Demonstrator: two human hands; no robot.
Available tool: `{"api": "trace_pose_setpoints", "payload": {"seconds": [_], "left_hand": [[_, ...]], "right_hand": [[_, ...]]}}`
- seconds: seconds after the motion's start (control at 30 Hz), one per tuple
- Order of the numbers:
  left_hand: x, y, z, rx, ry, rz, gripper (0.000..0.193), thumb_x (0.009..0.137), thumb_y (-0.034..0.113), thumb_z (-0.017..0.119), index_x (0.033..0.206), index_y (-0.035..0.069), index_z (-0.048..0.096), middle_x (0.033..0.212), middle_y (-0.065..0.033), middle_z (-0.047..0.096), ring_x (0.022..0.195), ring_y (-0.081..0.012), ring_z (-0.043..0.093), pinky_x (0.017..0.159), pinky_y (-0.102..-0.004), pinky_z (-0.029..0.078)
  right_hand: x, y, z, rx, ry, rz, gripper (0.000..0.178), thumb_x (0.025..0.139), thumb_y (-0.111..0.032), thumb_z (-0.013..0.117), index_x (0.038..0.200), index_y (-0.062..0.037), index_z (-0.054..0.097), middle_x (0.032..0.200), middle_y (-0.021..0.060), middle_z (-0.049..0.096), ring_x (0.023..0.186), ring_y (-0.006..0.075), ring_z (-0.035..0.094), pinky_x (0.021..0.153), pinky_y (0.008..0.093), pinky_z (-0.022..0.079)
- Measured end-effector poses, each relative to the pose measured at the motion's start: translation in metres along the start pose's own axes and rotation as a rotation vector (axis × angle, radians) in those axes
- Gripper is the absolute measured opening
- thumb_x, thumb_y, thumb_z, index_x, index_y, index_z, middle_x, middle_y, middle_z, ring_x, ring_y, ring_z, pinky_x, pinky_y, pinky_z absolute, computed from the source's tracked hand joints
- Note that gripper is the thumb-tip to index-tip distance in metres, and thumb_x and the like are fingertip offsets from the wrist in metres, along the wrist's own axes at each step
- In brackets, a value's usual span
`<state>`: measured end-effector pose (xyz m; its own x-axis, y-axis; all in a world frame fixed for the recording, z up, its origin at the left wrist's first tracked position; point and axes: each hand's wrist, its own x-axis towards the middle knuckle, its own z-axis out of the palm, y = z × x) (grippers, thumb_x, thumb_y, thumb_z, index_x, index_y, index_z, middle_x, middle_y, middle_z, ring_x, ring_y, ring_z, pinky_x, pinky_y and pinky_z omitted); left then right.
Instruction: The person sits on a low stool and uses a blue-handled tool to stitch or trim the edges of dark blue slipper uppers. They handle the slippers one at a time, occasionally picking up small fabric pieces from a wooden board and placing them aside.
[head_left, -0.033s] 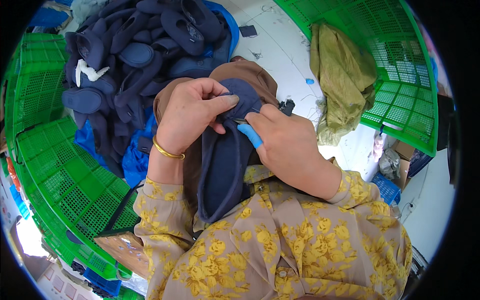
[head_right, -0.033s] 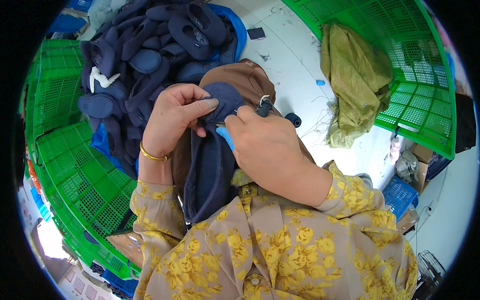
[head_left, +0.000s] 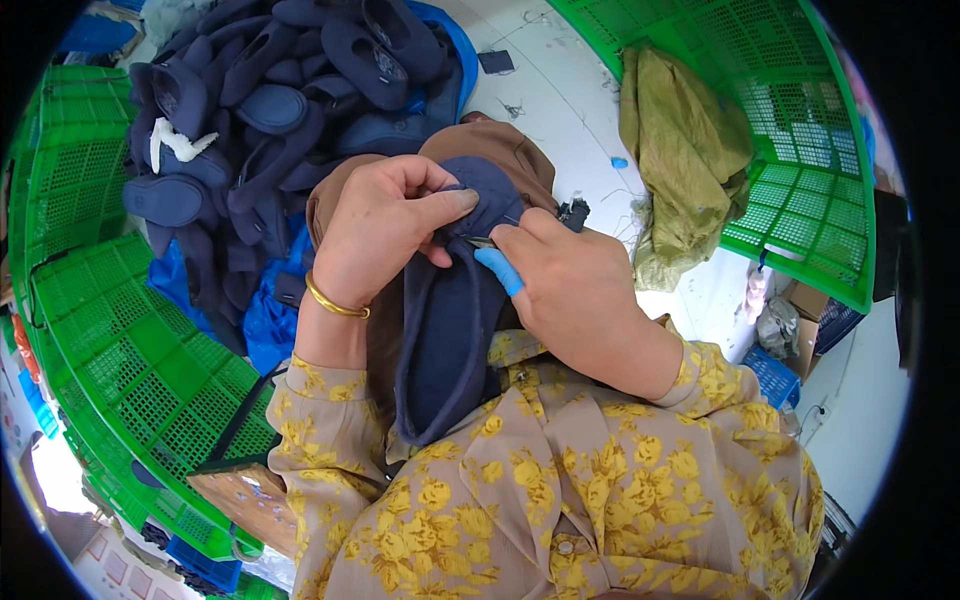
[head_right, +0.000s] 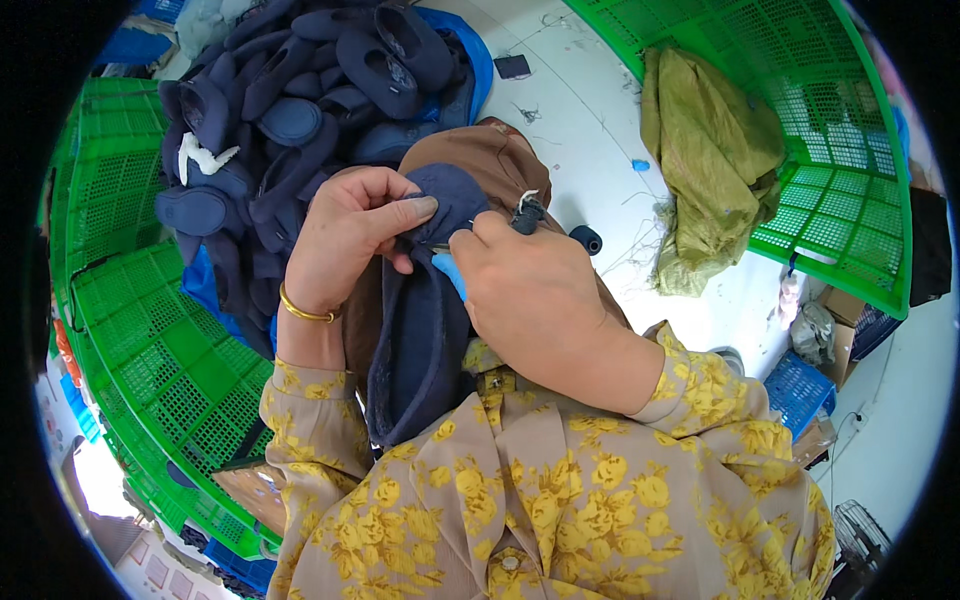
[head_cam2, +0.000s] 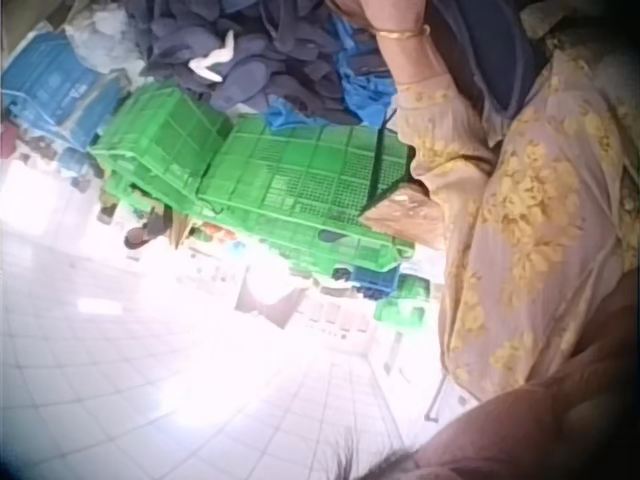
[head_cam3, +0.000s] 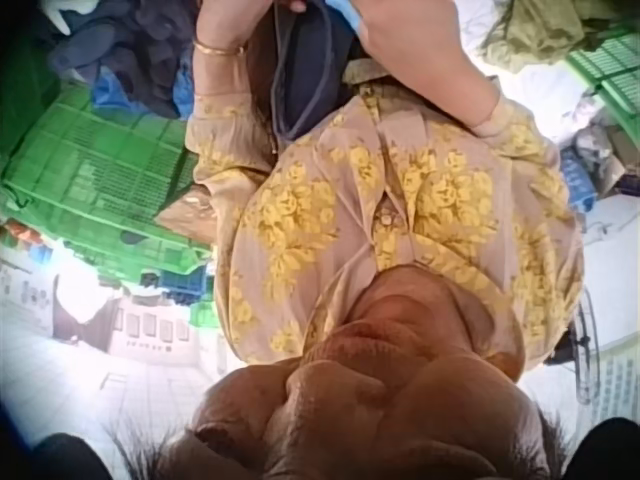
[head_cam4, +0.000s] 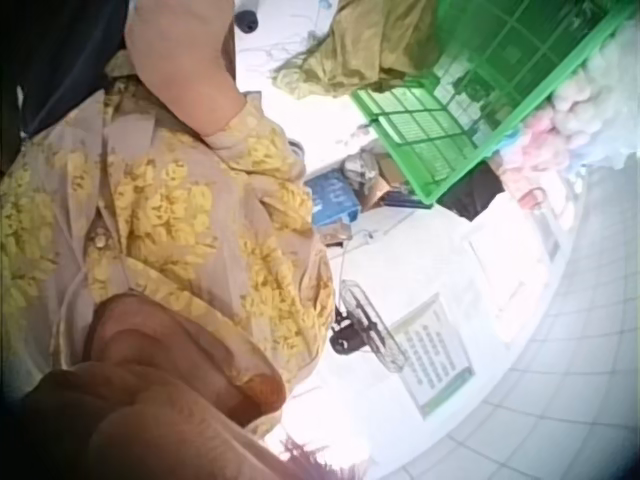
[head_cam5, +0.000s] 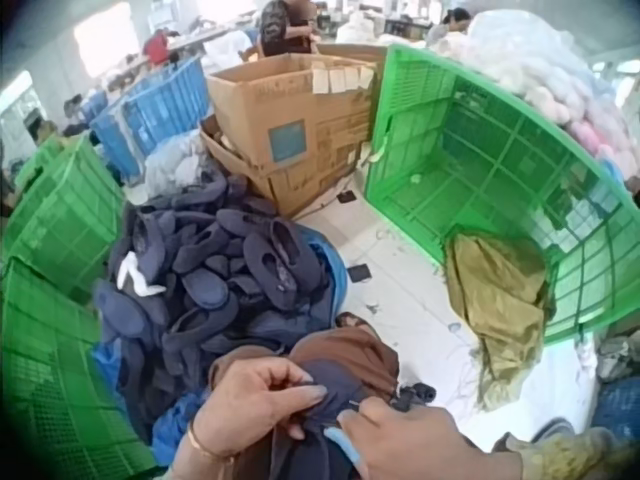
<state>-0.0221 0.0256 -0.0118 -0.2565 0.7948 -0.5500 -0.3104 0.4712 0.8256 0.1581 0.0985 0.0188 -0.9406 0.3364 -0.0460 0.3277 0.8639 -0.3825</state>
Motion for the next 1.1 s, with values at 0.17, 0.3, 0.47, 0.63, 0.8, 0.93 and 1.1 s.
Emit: {"api": "trace_pose_setpoints", "payload": {"seconds": [0.17, 0.3, 0.47, 0.63, 0.8, 0.93, 1.1], "left_hand": [[0.001, -0.004, -0.002, -0.017, -0.006, 0.005, 0.013, 0.084, 0.01, 0.071, 0.088, -0.002, 0.066, 0.074, -0.0017, 0.063, 0.055, -0.005, 0.057, 0.047, -0.0188, 0.05], [0.001, -0.005, -0.004, -0.035, -0.006, 0.006, 0.013, 0.084, 0.01, 0.071, 0.088, -0.001, 0.066, 0.073, -0.0009, 0.062, 0.055, -0.0044, 0.056, 0.047, -0.0191, 0.05], [0.001, -0.006, -0.003, -0.028, -0.007, 0.014, 0.013, 0.084, 0.011, 0.071, 0.088, -0.001, 0.066, 0.073, -0.0003, 0.061, 0.055, -0.0041, 0.055, 0.048, -0.0192, 0.051], [0.0, -0.008, -0.002, -0.033, 0.011, 0.018, 0.012, 0.084, 0.009, 0.071, 0.087, -0.001, 0.066, 0.072, -0.0001, 0.061, 0.056, -0.0039, 0.055, 0.048, -0.0195, 0.051], [0.001, -0.017, 0.006, 0.004, 0.05, 0.058, 0.011, 0.084, 0.007, 0.071, 0.086, -0.002, 0.065, 0.072, -0.0014, 0.063, 0.055, -0.0052, 0.057, 0.048, -0.0192, 0.05], [-0.002, -0.023, 0.013, 0.147, 0.101, 0.183, 0.014, 0.084, 0.007, 0.071, 0.084, -0.005, 0.064, 0.07, -0.0032, 0.064, 0.052, -0.0074, 0.058, 0.046, -0.0187, 0.047], [-0.004, -0.015, 0.001, -0.029, 0.049, 0.041, 0.012, 0.085, 0.008, 0.071, 0.09, -0.001, 0.066, 0.078, -0.0011, 0.063, 0.057, -0.0069, 0.058, 0.052, -0.0196, 0.051]], "right_hand": [[0.0, -0.005, 0.003, -0.036, -0.086, 0.082, 0.04, 0.066, -0.007, 0.069, 0.105, -0.0069, 0.061, 0.086, 0.0061, 0.053, 0.068, 0.0229, 0.06, 0.055, 0.0335, 0.048], [0.001, -0.008, 0.002, -0.06, 0.014, 0.045, 0.016, 0.07, -0.01, 0.067, 0.081, -0.0051, 0.058, 0.078, 0.0064, 0.053, 0.057, 0.02, 0.06, 0.052, 0.0295, 0.048], [-0.002, -0.009, 0.005, -0.077, -0.028, 0.084, 0.03, 0.066, -0.008, 0.068, 0.094, -0.0053, 0.059, 0.081, 0.006, 0.053, 0.063, 0.0203, 0.06, 0.053, 0.031, 0.047], [0.0, -0.014, 0.003, -0.145, -0.018, 0.072, 0.029, 0.064, -0.008, 0.068, 0.091, -0.0054, 0.06, 0.079, 0.0057, 0.053, 0.061, 0.0197, 0.06, 0.051, 0.0298, 0.046], [0.007, -0.019, 0.009, -0.309, -0.04, 0.051, 0.01, 0.066, -0.009, 0.065, 0.074, -0.0039, 0.062, 0.073, 0.0083, 0.058, 0.06, 0.0186, 0.061, 0.049, 0.0277, 0.047], [0.017, -0.026, 0.026, -0.404, 0.009, 0.078, 0.012, 0.065, -0.009, 0.065, 0.074, -0.0014, 0.064, 0.07, 0.0099, 0.059, 0.061, 0.0206, 0.062, 0.048, 0.0292, 0.048], [0.01, -0.007, 0.007, -0.218, -0.061, 0.019, 0.012, 0.069, -0.009, 0.064, 0.079, -0.0024, 0.064, 0.077, 0.0106, 0.061, 0.061, 0.0231, 0.063, 0.051, 0.0317, 0.05]]}}
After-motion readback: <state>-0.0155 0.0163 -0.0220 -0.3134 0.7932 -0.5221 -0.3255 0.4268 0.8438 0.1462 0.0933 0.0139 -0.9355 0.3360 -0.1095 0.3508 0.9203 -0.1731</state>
